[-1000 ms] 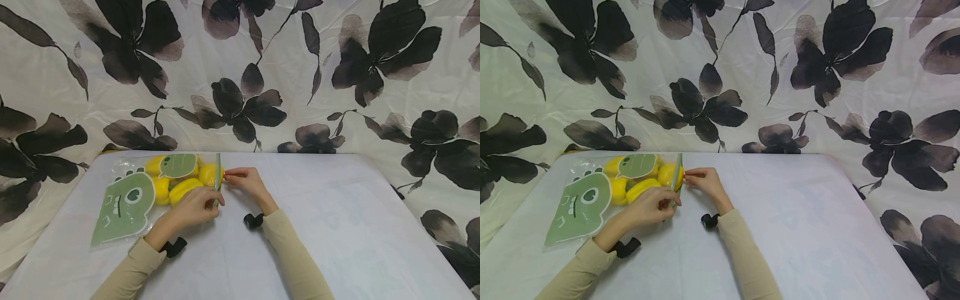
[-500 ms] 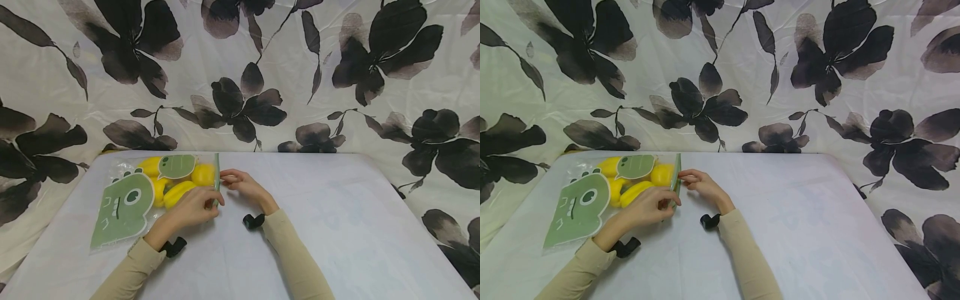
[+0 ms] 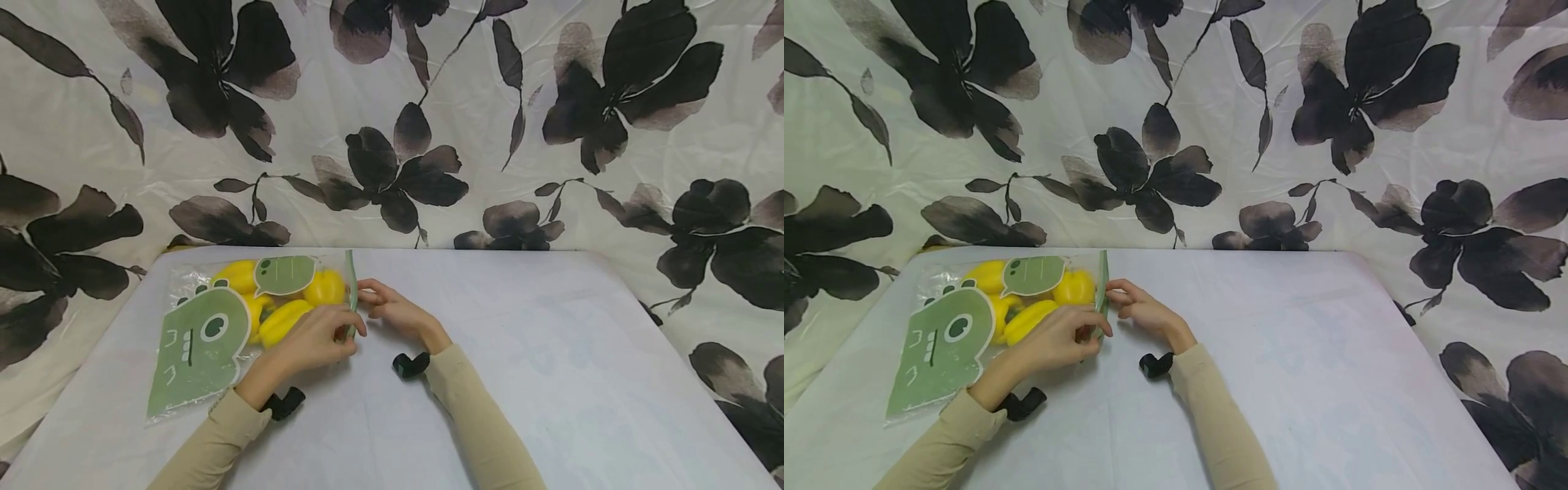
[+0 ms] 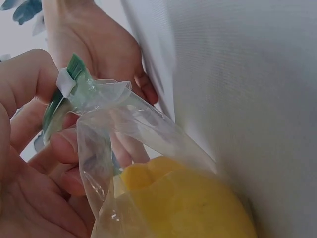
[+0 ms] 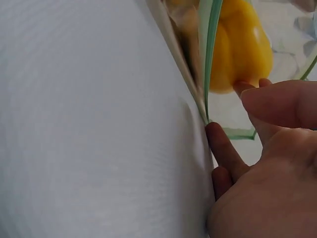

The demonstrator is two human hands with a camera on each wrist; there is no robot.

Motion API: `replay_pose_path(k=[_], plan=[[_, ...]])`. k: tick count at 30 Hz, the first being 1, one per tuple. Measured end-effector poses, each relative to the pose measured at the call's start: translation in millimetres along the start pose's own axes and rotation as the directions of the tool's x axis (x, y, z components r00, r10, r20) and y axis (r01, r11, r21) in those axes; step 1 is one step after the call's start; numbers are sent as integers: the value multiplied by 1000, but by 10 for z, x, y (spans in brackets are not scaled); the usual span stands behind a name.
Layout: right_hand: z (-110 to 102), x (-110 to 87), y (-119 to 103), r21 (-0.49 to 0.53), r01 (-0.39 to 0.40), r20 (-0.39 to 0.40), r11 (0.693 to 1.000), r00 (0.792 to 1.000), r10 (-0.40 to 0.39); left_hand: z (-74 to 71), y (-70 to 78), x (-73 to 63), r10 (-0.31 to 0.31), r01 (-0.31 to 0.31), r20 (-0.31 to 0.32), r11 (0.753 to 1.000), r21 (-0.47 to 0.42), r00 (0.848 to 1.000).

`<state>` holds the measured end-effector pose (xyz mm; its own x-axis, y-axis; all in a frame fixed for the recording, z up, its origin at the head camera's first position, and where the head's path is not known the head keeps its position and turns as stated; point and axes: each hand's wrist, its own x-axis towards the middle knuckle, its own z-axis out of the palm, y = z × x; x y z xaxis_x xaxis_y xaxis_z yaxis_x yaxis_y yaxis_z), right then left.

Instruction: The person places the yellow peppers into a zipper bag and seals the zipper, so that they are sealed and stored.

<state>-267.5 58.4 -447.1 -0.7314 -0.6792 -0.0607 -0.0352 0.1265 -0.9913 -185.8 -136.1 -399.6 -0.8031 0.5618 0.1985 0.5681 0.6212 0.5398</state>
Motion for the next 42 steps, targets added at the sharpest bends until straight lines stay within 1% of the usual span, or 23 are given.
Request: replay_pose_path(k=[5,8,10,12,14,16,18,19,20,21,22,25,27,28,30,31,32,33,35,36,39,40,42], plan=[[5,1,-23,-14,-9,-27,1000,1000,9,-1,20,15,-1,1,5,1000,16,1000],[-15,-47,-97,-79,-18,-70,997,997,12,8,39,15,-20,20,-7,1000,24,1000],[-37,-116,-177,-153,-6,-97,988,995,-9,11,62,-4,-43,43,-26,999,19,999],[-64,-215,-279,-250,33,-120,968,991,-64,-2,96,-43,-74,74,-49,997,7,996],[-77,-317,-369,-340,83,-119,937,984,-131,-27,125,-109,-117,116,-60,993,-22,991],[-68,-433,-453,-411,143,-81,900,978,-192,-61,155,-199,-168,163,-63,983,-80,984],[-30,-554,-532,-471,188,-9,862,976,-218,-94,187,-305,-236,226,-36,956,-187,971],[-3,-606,-559,-483,206,38,851,976,-215,-106,201,-363,-274,262,-11,930,-259,962],[30,-652,-577,-487,219,87,845,975,-203,-113,211,-422,-303,292,21,895,-338,953],[65,-691,-589,-485,232,141,843,972,-187,-109,218,-480,-323,316,54,855,-412,945],[102,-721,-592,-482,237,192,843,968,-163,-95,220,-536,-340,344,101,801,-490,935],[219,-752,-538,-433,219,302,874,949,-88,2,221,-665,-351,419,245,604,-678,904],[287,-749,-493,-390,182,328,903,943,-49,91,229,-712,-352,475,338,449,-757,873],[319,-750,-471,-365,159,325,917,945,-34,137,241,-725,-355,496,375,364,-788,856],[369,-754,-439,-306,115,293,945,956,-21,220,274,-727,-369,511,414,219,-831,832],[388,-754,-429,-276,93,268,957,963,-16,260,290,-719,-384,506,419,159,-848,823],[404,-754,-418,-248,69,239,966,971,-8,298,307,-702,-404,489,409,115,-865,818],[419,-754,-410,-220,56,212,974,977,-8,333,322,-680,-435,462,386,78,-884,813],[453,-747,-403,-168,40,158,985,987,-13,396,340,-622,-518,388,310,45,-921,797],[473,-742,-401,-148,34,132,988,991,-15,424,343,-592,-560,348,267,41,-937,784],[546,-731,-400,-102,23,63,994,998,-16,488,332,-529,-666,243,154,42,-969,730],[575,-729,-400,-91,14,36,996,999,-11,506,322,-520,-680,216,128,46,-975,722],[634,-733,-403,-61,-5,-11,998,1000,4,537,304,-523,-693,175,94,48,-983,715]])
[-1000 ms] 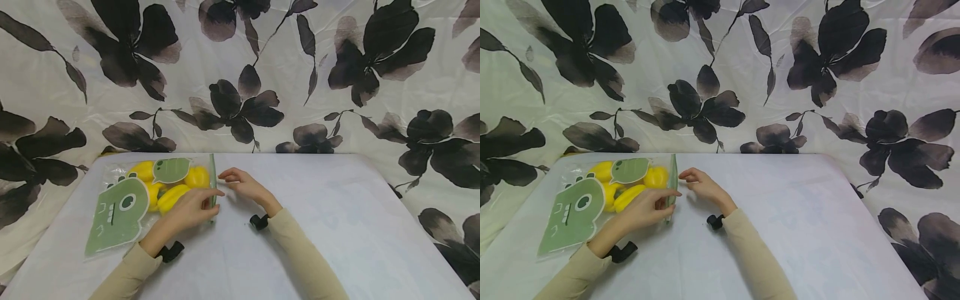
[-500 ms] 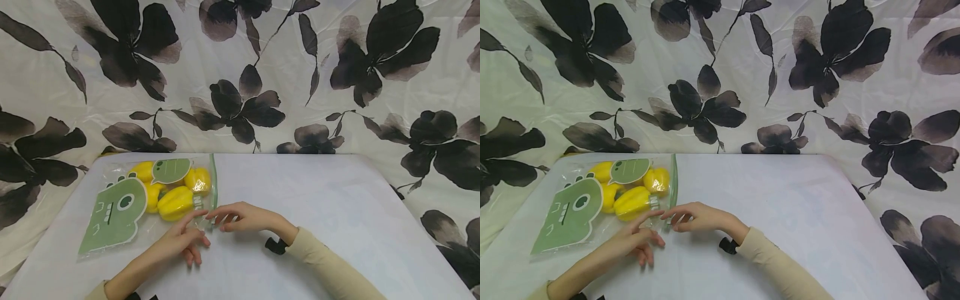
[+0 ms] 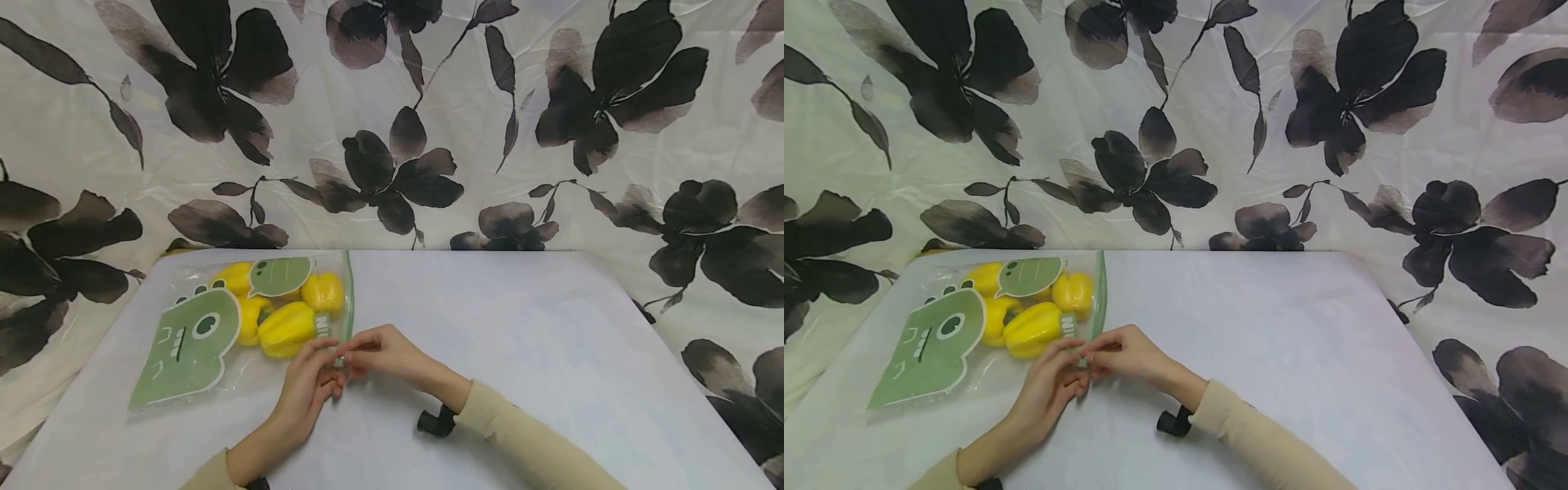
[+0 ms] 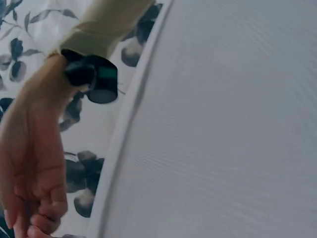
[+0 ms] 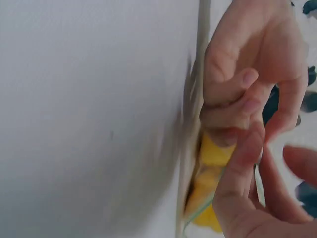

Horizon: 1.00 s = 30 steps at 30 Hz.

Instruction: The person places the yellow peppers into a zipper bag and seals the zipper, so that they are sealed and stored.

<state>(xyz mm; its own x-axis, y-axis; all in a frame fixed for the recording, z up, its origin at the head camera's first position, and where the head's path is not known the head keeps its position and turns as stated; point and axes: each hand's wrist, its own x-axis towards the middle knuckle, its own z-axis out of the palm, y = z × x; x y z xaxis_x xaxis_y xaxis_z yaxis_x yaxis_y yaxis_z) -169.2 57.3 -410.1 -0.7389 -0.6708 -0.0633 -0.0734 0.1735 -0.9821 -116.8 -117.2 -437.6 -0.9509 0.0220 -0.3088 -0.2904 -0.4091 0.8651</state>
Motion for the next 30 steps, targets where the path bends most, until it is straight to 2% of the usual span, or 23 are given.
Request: replay_pose_path(k=[6,10,13,21,30], plan=[[148,-30,-10,90,-60,-86,994,994,68,-79,-96,-3,109,-110,-17,993,-51,994],[201,-37,-14,134,-75,-122,988,988,91,-109,-135,-5,206,-207,-22,977,-43,978],[213,-26,-10,163,-63,-154,985,984,89,-120,-151,-2,255,-255,-12,966,-32,967],[196,83,6,155,-48,-249,987,965,86,-119,-164,8,325,-325,2,946,-18,946],[43,395,56,79,-58,-395,995,915,84,-116,-179,17,357,-357,17,934,1,934]])
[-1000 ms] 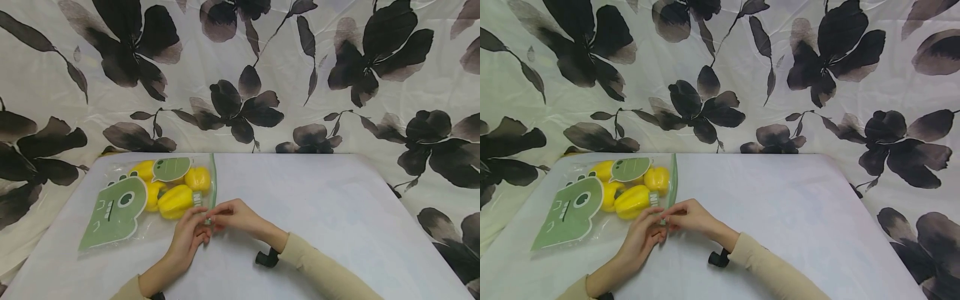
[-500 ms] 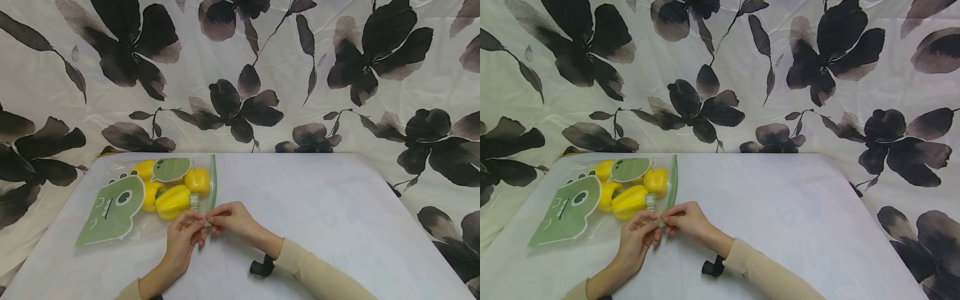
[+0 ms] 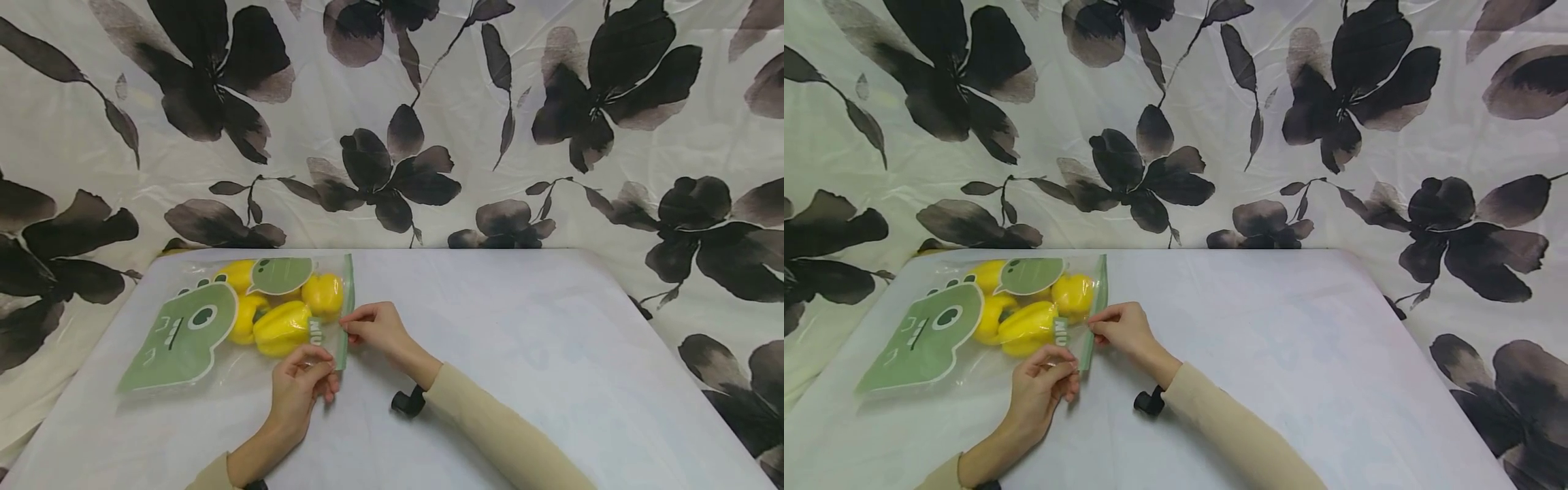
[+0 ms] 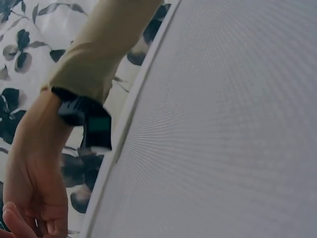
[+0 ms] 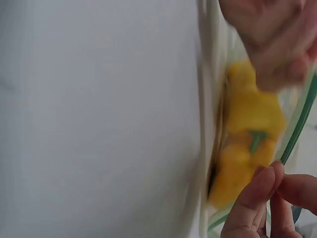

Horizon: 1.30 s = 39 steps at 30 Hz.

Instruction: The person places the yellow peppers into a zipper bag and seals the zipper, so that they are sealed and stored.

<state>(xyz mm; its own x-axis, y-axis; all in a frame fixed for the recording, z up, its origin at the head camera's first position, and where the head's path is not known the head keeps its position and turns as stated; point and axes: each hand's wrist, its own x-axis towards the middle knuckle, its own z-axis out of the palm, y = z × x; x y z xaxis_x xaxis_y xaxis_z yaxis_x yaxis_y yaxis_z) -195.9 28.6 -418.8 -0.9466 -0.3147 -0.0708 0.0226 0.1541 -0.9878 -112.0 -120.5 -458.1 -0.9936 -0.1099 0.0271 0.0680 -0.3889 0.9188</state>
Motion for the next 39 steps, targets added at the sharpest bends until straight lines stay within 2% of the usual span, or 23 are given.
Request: replay_pose_path(k=[5,13,18,22,28,31,33,37,39], plan=[[-6,252,12,-5,0,-58,1000,998,-1,-10,1,5,15,-15,23,1000,-3,1000],[-35,639,-29,-27,-5,-147,1000,989,1,-1,5,-4,9,-9,-11,1000,26,1000],[-83,1001,-59,-52,31,-217,998,975,-41,2,13,-8,19,-19,-1,999,32,1000],[-121,1253,-52,-79,33,-248,996,967,-52,-2,13,-22,-1,2,-1,999,32,1000],[-182,1414,-30,-73,46,-277,996,959,-64,3,4,-51,-19,18,10,999,42,1000],[-222,1408,-12,-78,47,-254,996,965,-65,5,-17,-51,-22,20,27,998,53,999],[-253,1362,-7,-86,36,-208,996,977,-53,4,-35,-46,-27,23,45,997,68,999],[-330,1210,-1,-137,12,-30,990,999,-17,1,-55,-27,-41,35,65,994,99,997],[-372,1113,-10,-189,27,84,982,996,-12,1,-54,-13,-49,43,56,993,108,997]])
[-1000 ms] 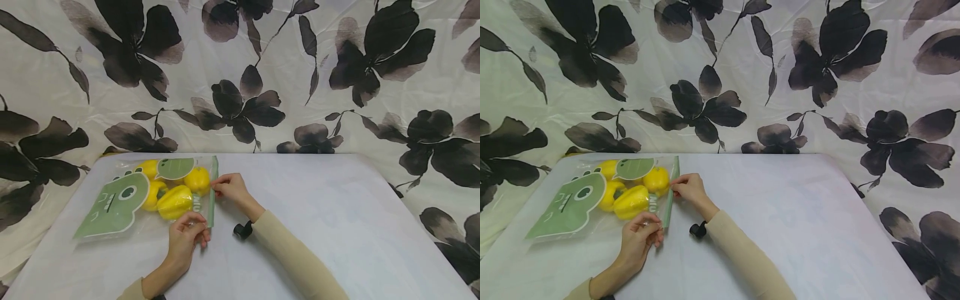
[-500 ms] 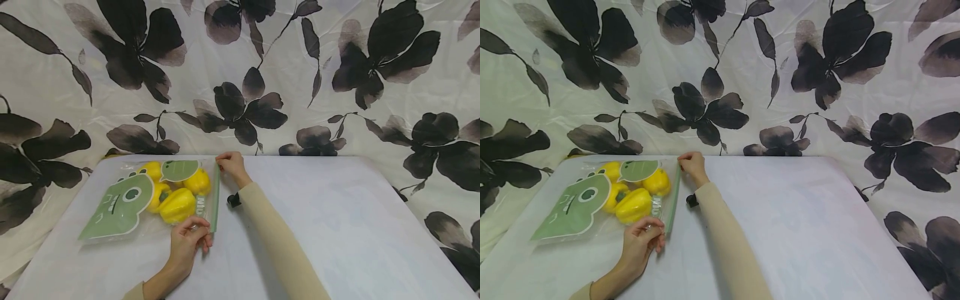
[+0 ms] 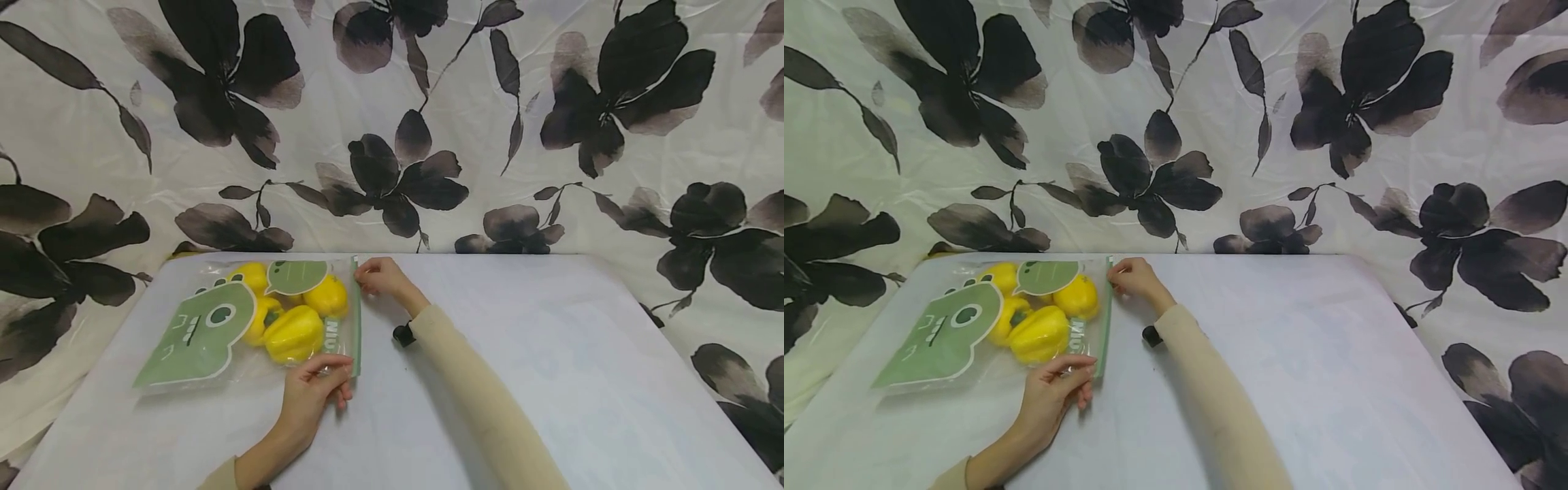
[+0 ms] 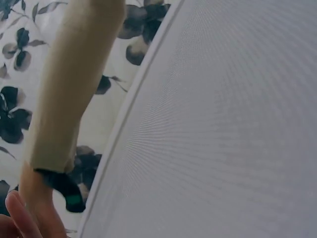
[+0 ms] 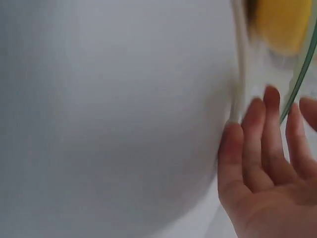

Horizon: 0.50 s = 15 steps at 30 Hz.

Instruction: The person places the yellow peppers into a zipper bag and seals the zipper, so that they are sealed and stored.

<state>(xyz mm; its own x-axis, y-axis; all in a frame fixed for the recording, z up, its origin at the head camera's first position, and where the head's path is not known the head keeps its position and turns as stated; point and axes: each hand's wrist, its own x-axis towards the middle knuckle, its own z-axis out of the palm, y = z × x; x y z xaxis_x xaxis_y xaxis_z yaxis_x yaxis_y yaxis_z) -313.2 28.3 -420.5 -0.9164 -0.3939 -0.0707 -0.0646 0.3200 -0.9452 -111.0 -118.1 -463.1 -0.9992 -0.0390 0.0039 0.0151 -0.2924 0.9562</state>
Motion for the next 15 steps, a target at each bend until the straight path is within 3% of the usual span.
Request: replay_pose_path(k=[3,8,11,15], plan=[[-48,-166,8,-72,42,131,997,991,-33,1,1,26,-16,16,-11,1000,5,1000],[-31,-411,47,-81,87,259,993,964,-63,-8,7,51,-47,48,-25,999,18,999],[30,-500,74,-99,68,299,993,954,-36,-19,16,51,-60,61,-33,998,26,998],[77,-534,121,-96,27,285,995,958,2,-21,33,52,-73,74,-33,997,30,997]])
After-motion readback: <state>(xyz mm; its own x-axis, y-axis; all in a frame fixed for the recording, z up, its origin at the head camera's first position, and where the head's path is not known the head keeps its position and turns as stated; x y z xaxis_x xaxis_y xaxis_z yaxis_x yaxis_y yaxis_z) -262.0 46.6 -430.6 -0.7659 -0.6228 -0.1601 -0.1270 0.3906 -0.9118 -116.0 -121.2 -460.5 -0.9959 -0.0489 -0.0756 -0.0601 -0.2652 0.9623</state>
